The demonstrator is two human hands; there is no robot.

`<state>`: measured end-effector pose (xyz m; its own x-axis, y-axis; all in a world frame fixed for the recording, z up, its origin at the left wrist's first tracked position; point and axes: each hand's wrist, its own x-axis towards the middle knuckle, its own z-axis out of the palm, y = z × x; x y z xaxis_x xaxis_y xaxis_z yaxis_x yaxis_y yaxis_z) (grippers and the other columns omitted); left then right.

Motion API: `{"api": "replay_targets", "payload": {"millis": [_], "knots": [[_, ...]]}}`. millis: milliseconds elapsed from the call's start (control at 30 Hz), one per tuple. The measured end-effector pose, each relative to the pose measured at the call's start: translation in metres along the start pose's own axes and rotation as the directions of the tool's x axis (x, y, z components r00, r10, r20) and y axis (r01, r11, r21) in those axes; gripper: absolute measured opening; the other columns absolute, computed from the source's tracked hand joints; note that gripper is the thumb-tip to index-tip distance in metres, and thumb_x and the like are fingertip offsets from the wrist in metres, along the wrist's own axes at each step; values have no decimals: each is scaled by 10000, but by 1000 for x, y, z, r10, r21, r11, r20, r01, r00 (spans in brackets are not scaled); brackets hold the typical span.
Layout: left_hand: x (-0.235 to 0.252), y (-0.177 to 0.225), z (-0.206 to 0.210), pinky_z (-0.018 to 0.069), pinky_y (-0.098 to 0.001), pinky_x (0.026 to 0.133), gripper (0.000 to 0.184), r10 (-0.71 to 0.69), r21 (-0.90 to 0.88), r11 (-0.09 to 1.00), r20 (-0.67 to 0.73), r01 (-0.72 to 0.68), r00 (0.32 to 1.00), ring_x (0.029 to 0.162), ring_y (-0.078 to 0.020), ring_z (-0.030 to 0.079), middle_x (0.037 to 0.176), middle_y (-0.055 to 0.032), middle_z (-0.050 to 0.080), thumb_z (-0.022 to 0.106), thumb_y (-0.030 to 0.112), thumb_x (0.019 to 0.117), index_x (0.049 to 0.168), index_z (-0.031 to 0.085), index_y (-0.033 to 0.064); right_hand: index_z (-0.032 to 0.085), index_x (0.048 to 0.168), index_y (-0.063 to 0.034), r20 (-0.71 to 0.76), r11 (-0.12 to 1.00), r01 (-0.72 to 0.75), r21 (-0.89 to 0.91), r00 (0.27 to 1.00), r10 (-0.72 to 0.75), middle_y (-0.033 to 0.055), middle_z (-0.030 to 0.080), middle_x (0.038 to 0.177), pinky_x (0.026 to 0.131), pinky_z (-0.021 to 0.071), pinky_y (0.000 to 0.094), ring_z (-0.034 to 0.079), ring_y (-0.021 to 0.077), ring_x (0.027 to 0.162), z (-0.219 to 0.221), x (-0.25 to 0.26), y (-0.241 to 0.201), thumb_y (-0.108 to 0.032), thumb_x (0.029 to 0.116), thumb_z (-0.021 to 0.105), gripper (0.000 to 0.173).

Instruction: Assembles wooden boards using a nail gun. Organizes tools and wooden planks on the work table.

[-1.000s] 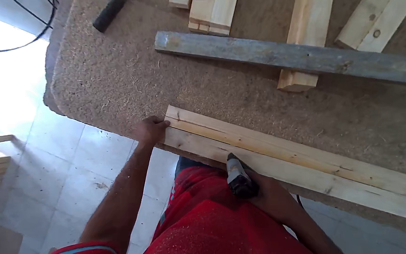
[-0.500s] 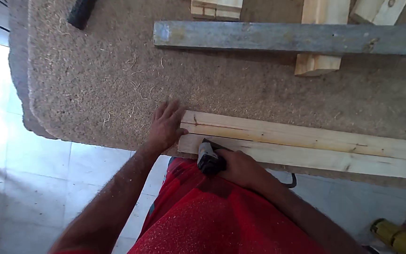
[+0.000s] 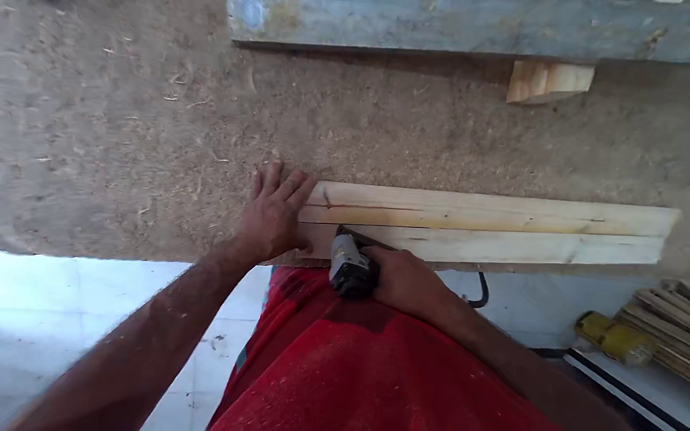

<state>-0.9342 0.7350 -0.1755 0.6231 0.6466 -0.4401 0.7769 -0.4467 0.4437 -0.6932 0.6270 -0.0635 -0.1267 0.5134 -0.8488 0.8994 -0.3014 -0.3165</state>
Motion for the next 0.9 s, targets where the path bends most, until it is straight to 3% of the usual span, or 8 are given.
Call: {"api": "replay_targets", "payload": {"millis": [200,400,500,567,633,733,900], "knots": [[0,2,-4,150,-756,1181,1275,44,-22,999,-57,-46,997,1546,-374,234,1615,-85,397,983,528,500,1583,398,195,672,1245,-211,36,998,11,62,999,-13,59,727,932,704,580,571,715,270,864,-17,0,-5,-502,841,750,504],[0,6,-1,164,-773,1161,1214,15,-37,999,-90,-18,996,1516,-440,284,1579,-155,452,991,485,503,1544,468,142,669,1193,-168,42,995,100,17,994,-101,88,710,876,659,576,567,710,299,810,-23,0,-9,-452,871,763,439],[1,4,1,136,-764,1180,1094,2,-38,999,-81,-5,997,1534,-392,276,1595,-97,443,925,475,608,1558,450,213,655,1196,-189,96,994,94,-54,991,-88,70,705,883,658,577,542,710,282,808,-20,15,-24,-473,853,748,455],[0,3,1,114,-771,1176,890,22,-55,998,-83,-26,996,1543,-387,258,1604,-83,435,807,358,764,1563,444,210,645,1184,-190,131,995,79,-65,989,-70,64,696,880,651,575,533,706,273,805,-19,23,-33,-483,850,731,452],[0,3,0,112,-785,1167,760,35,-66,997,-82,-40,996,1548,-393,245,1603,-75,436,713,195,854,1564,443,204,642,1191,-193,149,994,80,-75,987,-68,59,693,879,647,573,528,705,268,803,-21,27,-41,-502,847,726,470],[-1,3,-2,101,-773,1180,764,35,-94,995,-77,-42,996,1551,-393,238,1609,-58,434,691,64,868,1571,436,217,642,1163,-193,155,992,95,-79,984,-82,43,683,855,633,568,509,699,251,783,-22,31,-50,-514,848,708,455],[-1,2,-1,109,-773,1176,740,41,-109,993,-99,-52,994,1545,-391,256,1596,-51,452,670,50,881,1565,449,227,652,1124,-190,163,993,87,-82,984,-73,27,677,840,623,570,489,697,228,772,-23,35,-54,-546,841,700,458]]}}
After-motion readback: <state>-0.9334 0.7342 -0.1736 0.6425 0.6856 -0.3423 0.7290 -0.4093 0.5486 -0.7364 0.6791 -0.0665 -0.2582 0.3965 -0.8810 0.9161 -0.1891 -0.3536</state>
